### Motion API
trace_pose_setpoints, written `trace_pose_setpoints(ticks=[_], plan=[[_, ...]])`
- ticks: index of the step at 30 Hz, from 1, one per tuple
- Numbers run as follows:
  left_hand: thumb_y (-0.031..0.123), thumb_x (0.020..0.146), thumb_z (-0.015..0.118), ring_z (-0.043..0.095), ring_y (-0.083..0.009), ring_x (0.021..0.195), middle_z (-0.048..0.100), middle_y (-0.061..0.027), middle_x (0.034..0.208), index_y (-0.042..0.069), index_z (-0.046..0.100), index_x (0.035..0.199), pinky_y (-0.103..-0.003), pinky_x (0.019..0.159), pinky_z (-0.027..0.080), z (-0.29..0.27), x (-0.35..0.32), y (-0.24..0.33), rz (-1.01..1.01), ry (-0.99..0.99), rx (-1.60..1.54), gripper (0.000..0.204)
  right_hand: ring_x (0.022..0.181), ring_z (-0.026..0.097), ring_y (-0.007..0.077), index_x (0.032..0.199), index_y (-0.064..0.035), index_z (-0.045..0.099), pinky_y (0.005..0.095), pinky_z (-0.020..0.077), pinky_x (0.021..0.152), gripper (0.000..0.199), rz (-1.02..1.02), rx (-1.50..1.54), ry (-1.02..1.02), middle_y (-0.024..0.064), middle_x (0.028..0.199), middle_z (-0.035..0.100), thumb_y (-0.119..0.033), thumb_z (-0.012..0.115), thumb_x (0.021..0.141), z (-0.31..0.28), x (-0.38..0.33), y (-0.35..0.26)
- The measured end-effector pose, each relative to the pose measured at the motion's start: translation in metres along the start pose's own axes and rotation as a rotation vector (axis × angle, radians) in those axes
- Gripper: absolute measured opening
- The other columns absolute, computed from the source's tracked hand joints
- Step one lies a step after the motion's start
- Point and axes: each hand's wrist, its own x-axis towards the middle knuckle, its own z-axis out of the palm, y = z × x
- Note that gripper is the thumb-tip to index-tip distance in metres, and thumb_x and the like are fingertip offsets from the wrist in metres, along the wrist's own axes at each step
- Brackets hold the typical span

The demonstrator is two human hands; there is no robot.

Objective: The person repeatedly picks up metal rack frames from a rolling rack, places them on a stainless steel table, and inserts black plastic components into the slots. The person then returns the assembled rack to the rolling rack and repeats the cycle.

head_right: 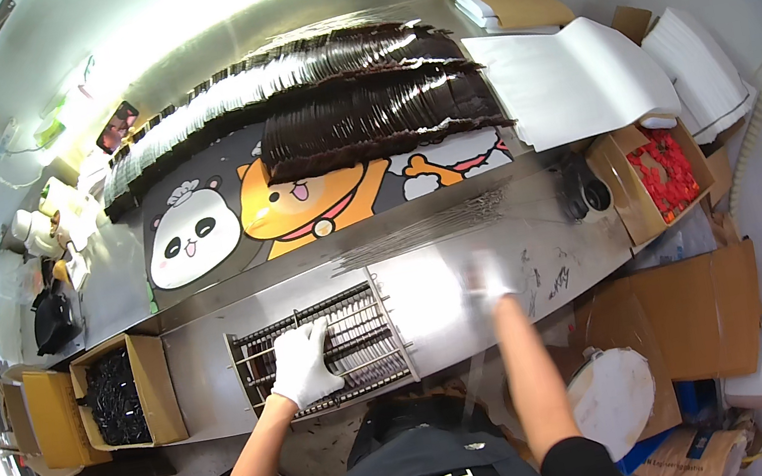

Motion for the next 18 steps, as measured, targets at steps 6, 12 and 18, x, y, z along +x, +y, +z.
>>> trace_pose_setpoints(ticks=[6, 12, 18], plan=[[0.027, 0.055, 0.082, 0.063, -0.0347, 0.093, 0.064, -0.0158, 0.102, -0.002, 0.055, 0.134, -0.045, 0.084, 0.049, -0.013, 0.006, -0.008, 0.054, -0.129, 0.004, 0.088, 0.060, 0.062, 0.0173, 0.094, -0.0058, 0.068, 0.0326, 0.0523, 0.059, 0.023, -0.728, -0.768, -0.297, 0.0054, 0.066, 0.064, -0.027, 0.060, 0.098, 0.111, 0.014, 0.049], [0.026, 0.055, 0.082, 0.062, -0.0341, 0.084, 0.064, -0.0151, 0.096, -0.001, 0.056, 0.132, -0.044, 0.078, 0.050, -0.016, -0.007, -0.023, 0.075, -0.043, 0.016, 0.086, 0.072, 0.062, 0.0216, 0.098, -0.0084, 0.048, 0.0376, 0.0585, 0.072, 0.022, -0.448, 0.577, 0.281, 0.0097, 0.093, 0.064, -0.027, 0.043, 0.108, -0.047, 0.077, -0.028], [0.026, 0.056, 0.082, 0.063, -0.0358, 0.090, 0.064, -0.0174, 0.100, -0.001, 0.056, 0.131, -0.045, 0.081, 0.050, -0.008, 0.021, 0.014, 0.047, -0.049, -0.016, 0.084, 0.067, 0.049, 0.0125, 0.095, -0.0122, 0.055, 0.0305, 0.0454, 0.065, 0.018, -0.468, 0.932, 0.284, 0.0003, 0.082, 0.055, -0.027, 0.060, 0.103, -0.097, 0.087, 0.019]])
